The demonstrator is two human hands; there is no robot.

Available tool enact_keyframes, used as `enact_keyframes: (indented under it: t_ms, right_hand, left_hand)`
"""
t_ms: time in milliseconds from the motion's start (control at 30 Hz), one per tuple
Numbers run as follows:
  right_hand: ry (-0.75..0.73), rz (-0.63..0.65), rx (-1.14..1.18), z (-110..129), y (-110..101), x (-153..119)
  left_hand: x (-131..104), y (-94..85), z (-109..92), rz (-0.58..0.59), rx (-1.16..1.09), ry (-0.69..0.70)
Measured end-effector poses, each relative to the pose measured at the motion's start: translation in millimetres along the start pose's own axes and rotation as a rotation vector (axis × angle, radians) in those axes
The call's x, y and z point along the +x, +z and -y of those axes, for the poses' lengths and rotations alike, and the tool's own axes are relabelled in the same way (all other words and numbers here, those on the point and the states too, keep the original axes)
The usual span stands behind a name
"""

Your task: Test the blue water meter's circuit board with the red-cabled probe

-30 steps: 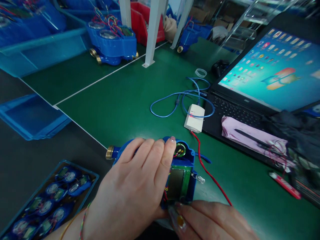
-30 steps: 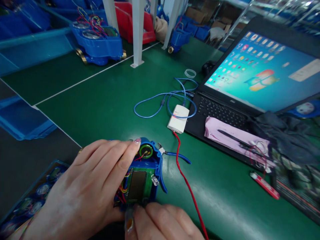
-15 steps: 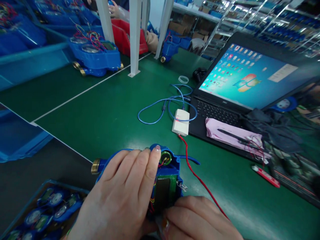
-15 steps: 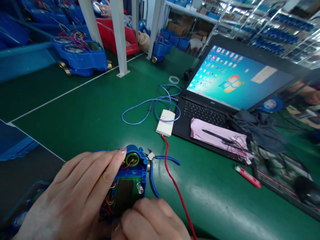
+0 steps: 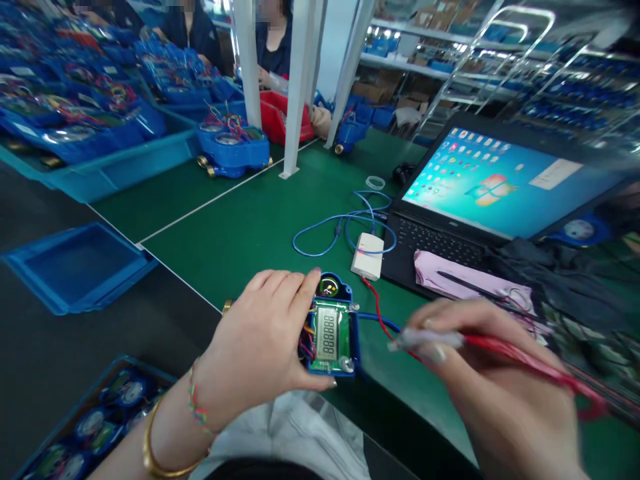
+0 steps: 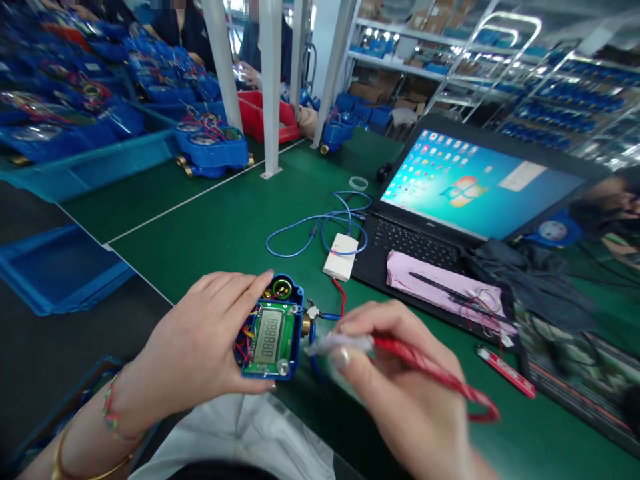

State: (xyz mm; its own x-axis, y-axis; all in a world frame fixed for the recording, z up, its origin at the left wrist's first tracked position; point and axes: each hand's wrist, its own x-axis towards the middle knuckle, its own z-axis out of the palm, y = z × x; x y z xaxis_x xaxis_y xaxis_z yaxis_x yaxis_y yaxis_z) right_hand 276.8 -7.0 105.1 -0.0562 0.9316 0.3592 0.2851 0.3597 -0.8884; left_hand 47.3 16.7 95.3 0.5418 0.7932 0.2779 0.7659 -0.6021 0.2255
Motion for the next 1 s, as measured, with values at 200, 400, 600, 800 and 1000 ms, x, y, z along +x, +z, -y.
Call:
enact_keyframes:
  t_ms: [200, 400, 600, 800, 1000]
  right_hand:
    - [0.292, -0.007, 0.434, -38, 12, 22]
    - [0.288, -0.065, 0.544, -23, 17, 15]
    - [0.226, -0.035, 0.479, -14, 19, 7]
    - [0.19, -0.024, 0.492, -11, 18, 2]
    - [0.344, -0.188, 0.553, -38, 15, 19]
  left_hand:
    - [13, -10.6, 23, 0.069, -0.125, 0.015]
    - [20, -22.0, 10, -0.032, -0.252, 0.056]
    - [29, -19.0, -31, -0.183, -0.362, 0.077]
    - [32, -9.8, -54, -0.255, -0.373, 0.084]
    - [18, -21.8, -34, -0.366, -0.274, -0.089]
